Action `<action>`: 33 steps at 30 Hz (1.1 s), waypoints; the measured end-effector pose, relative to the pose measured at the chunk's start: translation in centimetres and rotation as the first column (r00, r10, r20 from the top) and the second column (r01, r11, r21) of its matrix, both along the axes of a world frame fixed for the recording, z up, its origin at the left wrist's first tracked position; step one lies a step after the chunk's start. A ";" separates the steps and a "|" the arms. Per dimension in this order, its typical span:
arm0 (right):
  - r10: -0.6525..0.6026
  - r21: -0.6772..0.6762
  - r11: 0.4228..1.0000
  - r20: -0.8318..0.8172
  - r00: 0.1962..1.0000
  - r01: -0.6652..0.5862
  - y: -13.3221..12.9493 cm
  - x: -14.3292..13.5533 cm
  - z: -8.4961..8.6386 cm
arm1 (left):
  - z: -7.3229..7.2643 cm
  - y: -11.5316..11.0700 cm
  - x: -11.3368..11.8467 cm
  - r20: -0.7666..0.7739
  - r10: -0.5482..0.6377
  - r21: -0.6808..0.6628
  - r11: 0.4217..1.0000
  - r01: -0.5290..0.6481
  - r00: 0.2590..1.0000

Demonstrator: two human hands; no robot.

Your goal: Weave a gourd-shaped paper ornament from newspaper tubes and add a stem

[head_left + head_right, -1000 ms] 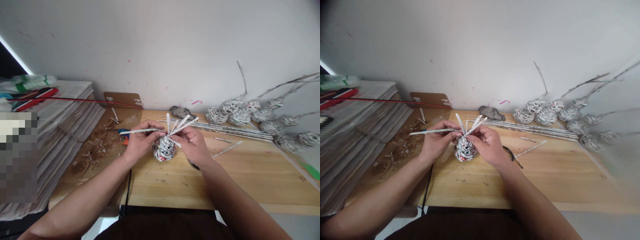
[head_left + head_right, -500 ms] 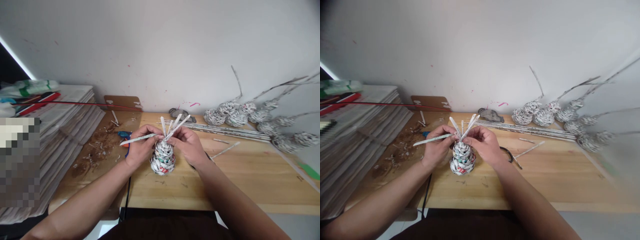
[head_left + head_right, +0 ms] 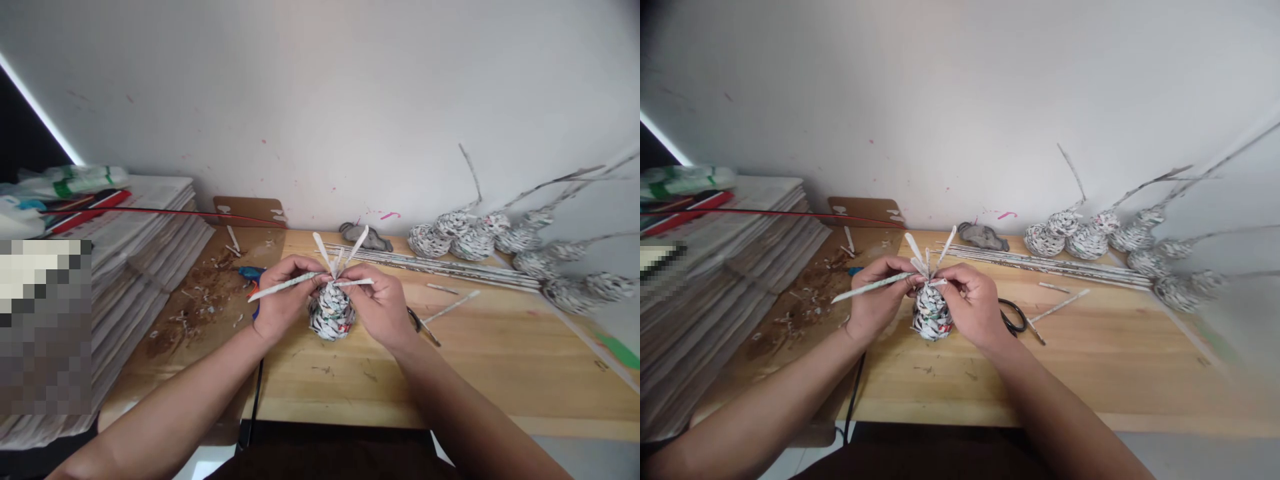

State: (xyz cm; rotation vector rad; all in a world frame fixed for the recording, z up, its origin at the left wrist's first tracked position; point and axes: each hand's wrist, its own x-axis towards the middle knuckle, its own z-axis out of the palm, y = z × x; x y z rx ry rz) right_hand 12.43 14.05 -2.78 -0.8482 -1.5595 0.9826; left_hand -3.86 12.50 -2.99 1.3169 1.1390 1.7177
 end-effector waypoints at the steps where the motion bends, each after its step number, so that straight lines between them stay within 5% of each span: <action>1: -0.001 0.030 1.000 0.030 1.000 0.000 -0.1 0.0 0.0 | 0.0 -0.1 0.0 -0.007 0.009 0.016 1.000 -0.009 1.000; 7: -0.019 0.115 0.993 0.152 0.988 0.002 -1.1 0.0 -0.1 | -0.2 -0.2 -0.1 -0.037 0.079 0.097 0.992 -0.075 0.996; 12: -0.135 0.131 0.984 0.144 0.980 0.117 -1.4 -0.5 0.0 | -0.2 -0.5 0.0 -0.031 0.009 0.074 0.997 -0.007 0.999; 17: -0.100 0.180 0.982 0.202 0.974 0.064 -0.9 -0.4 0.3 | 0.0 -0.5 0.0 0.068 -0.069 0.007 0.998 0.069 0.995; 24: 0.006 0.068 0.997 0.213 0.977 -0.021 -0.6 -0.1 0.3 | -0.1 -0.3 -0.1 0.079 -0.105 -0.001 0.994 0.105 0.991; 33: -0.086 0.198 0.980 0.285 0.955 0.029 -1.1 -0.4 0.5 | 0.5 -0.2 -0.1 0.030 -0.079 -0.010 0.997 0.079 0.996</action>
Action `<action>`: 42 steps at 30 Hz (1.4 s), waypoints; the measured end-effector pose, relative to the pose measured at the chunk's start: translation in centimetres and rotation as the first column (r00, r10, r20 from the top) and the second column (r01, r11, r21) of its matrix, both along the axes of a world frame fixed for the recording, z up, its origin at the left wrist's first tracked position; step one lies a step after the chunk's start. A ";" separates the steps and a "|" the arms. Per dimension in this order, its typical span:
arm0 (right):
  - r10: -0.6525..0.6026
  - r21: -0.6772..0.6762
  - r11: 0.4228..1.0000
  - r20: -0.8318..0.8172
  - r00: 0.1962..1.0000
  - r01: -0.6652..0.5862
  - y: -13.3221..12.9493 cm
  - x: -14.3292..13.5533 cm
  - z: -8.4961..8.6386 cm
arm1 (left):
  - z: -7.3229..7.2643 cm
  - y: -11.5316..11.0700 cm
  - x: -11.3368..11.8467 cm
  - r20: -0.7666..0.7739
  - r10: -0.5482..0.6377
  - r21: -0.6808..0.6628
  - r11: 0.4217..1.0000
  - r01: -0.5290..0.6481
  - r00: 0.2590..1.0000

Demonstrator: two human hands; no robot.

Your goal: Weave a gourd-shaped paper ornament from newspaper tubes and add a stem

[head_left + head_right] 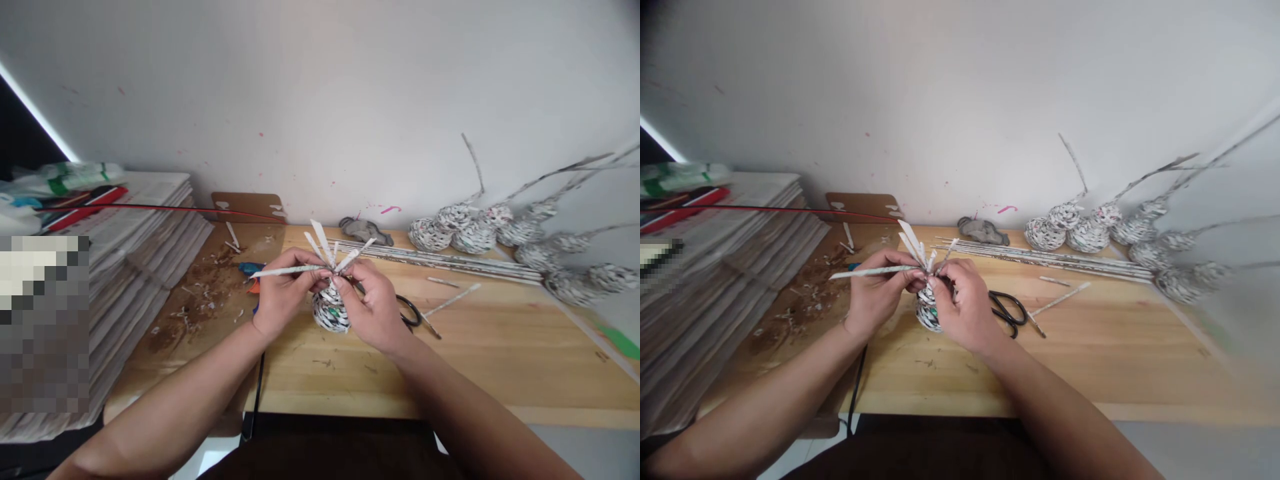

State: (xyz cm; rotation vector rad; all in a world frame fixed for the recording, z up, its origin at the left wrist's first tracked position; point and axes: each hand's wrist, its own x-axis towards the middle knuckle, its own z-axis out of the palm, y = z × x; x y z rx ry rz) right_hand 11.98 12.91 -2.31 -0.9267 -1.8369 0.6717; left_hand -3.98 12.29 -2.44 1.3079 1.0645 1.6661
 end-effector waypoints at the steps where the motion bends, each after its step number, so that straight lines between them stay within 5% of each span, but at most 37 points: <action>1: 0.002 0.004 1.000 -0.001 1.000 -0.002 0.0 0.0 0.0 | 0.0 0.0 0.0 -0.010 0.009 -0.009 1.000 -0.009 1.000; 16: -0.011 -0.158 0.987 -0.170 0.985 -0.016 0.6 -0.6 -1.4 | -0.2 -0.2 0.3 -0.024 0.049 0.028 0.998 -0.049 0.998; 27: -0.105 -0.008 0.994 -0.074 0.992 0.105 -0.1 -0.9 -0.9 | -0.9 -0.3 0.2 -0.114 0.036 0.152 0.988 -0.018 0.993; 34: -0.058 -0.112 0.993 -0.197 0.979 0.036 -0.1 -1.2 -1.4 | -0.5 -0.1 0.7 0.072 -0.010 0.033 0.999 0.007 0.997; 38: -0.048 -0.225 0.974 -0.288 0.957 -0.018 0.3 -1.2 -1.5 | -0.3 0.7 0.3 0.190 -0.111 -0.079 0.989 0.128 0.976; 42: -0.025 -0.188 0.982 -0.226 0.974 -0.019 0.5 -0.9 -1.2 | -0.2 1.2 -0.5 0.157 -0.221 -0.143 0.959 0.244 0.962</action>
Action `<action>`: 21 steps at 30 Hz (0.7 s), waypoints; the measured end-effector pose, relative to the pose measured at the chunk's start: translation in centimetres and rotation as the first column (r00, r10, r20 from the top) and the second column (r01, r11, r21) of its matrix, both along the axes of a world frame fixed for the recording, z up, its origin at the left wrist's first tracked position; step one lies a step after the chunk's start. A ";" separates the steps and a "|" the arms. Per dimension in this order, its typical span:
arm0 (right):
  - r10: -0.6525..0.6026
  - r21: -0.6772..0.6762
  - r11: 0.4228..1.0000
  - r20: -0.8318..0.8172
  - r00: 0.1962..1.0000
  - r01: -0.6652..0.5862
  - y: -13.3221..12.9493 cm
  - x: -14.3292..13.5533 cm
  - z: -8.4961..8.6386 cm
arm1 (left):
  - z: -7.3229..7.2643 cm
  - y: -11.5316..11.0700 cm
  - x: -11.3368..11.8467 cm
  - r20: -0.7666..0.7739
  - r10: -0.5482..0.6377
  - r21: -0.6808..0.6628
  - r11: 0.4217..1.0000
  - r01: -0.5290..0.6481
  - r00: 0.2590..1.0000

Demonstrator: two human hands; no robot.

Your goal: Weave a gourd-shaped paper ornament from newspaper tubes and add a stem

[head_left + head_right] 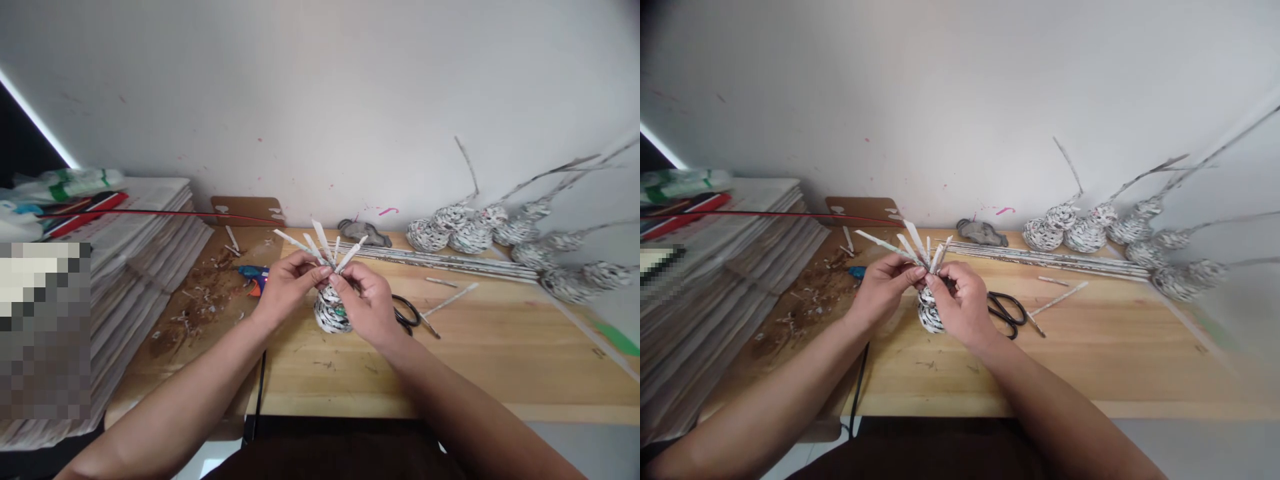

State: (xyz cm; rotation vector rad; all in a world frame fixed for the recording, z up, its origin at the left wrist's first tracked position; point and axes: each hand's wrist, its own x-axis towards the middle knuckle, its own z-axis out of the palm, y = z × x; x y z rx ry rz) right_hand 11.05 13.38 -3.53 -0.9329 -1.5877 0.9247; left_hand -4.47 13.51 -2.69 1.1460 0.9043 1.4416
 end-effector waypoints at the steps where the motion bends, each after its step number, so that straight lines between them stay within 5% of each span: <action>1: 0.003 0.022 1.000 0.027 1.000 -0.004 0.0 0.1 0.1 | 0.0 0.0 -0.1 -0.005 -0.013 -0.007 1.000 0.013 1.000; 9: 0.005 0.071 0.997 0.064 0.998 -0.009 -0.1 0.3 0.1 | 0.1 -0.4 0.0 0.050 0.043 -0.112 0.993 -0.037 0.998; 15: -0.198 0.158 0.969 0.037 0.979 0.190 -0.1 0.3 0.8 | 0.3 -1.0 0.1 -0.026 0.121 -0.029 0.992 -0.122 0.992; 21: -0.021 0.056 0.998 -0.157 0.987 0.030 -0.2 -0.1 1.0 | 0.7 -1.5 0.1 -0.147 0.153 0.037 0.988 -0.149 0.977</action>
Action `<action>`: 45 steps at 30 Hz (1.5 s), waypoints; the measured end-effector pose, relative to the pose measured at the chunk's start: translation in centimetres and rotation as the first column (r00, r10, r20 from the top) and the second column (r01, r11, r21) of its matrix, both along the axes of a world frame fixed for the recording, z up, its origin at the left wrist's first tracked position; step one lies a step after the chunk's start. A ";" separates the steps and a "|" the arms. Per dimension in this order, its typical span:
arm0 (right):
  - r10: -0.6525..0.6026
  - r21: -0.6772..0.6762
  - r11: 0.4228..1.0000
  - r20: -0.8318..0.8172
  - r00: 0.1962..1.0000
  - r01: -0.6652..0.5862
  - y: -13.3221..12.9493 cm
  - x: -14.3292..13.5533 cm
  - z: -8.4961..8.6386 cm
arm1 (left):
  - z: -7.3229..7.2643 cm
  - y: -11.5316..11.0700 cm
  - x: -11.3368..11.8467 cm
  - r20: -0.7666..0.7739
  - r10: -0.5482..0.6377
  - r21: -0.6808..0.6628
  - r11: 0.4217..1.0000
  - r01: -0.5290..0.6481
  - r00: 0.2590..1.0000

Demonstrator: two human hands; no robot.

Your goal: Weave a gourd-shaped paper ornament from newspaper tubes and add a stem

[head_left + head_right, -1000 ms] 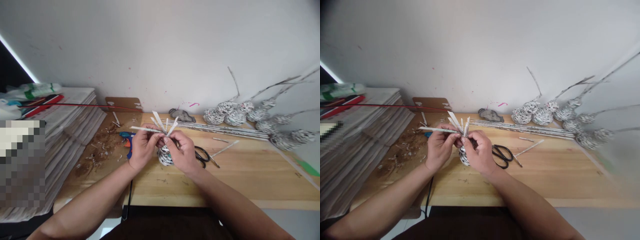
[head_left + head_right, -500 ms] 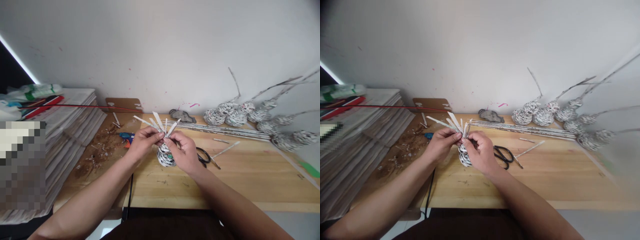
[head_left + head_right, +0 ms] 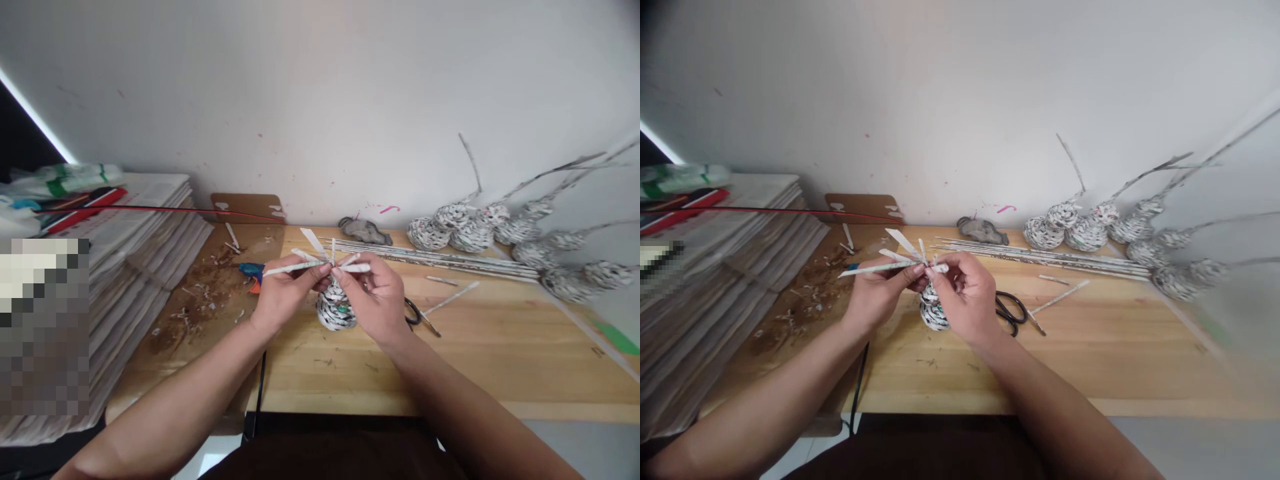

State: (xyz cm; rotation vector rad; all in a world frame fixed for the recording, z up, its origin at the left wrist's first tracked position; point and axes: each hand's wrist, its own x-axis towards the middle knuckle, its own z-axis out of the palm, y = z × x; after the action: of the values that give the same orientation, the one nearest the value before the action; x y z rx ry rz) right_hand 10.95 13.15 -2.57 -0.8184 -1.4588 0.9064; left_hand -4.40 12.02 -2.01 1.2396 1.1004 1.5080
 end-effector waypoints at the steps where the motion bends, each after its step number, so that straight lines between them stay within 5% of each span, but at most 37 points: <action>1: 0.005 -0.002 1.000 -0.007 1.000 -0.005 0.0 0.0 0.0 | -0.1 0.0 0.0 0.012 -0.008 -0.005 1.000 0.008 1.000; 9: 0.005 -0.019 1.000 0.057 0.998 -0.004 -0.1 0.4 -0.6 | -0.7 0.6 0.2 0.228 -0.088 -0.146 0.982 0.124 0.970; 21: 0.014 -0.102 0.995 0.016 1.000 -0.013 -0.2 0.2 0.0 | -0.5 0.4 0.2 0.135 -0.085 -0.119 0.988 0.102 0.987; 29: -0.050 0.116 0.992 0.073 0.996 0.041 -0.6 0.0 0.6 | -0.2 0.7 0.4 0.275 -0.102 -0.196 0.968 0.159 0.956; 35: -0.126 -0.004 0.992 0.136 0.983 0.128 -0.3 0.0 0.2 | -0.3 0.6 0.4 0.250 -0.104 -0.170 0.974 0.149 0.963; 39: -0.062 -0.054 0.996 0.132 0.989 0.070 -0.1 0.3 -0.2 | -0.6 0.7 0.2 0.228 -0.092 -0.139 0.982 0.126 0.969; 45: -0.093 0.000 0.996 0.137 0.986 0.094 -0.2 0.4 0.1 | -0.5 0.4 0.5 0.218 -0.069 -0.160 0.982 0.105 0.973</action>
State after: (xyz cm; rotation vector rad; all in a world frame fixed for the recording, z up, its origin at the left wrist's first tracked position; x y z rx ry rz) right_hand 11.34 12.95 -2.49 -0.9614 -1.5231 0.7971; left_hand -3.86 12.46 -2.50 0.9731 0.9980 1.4119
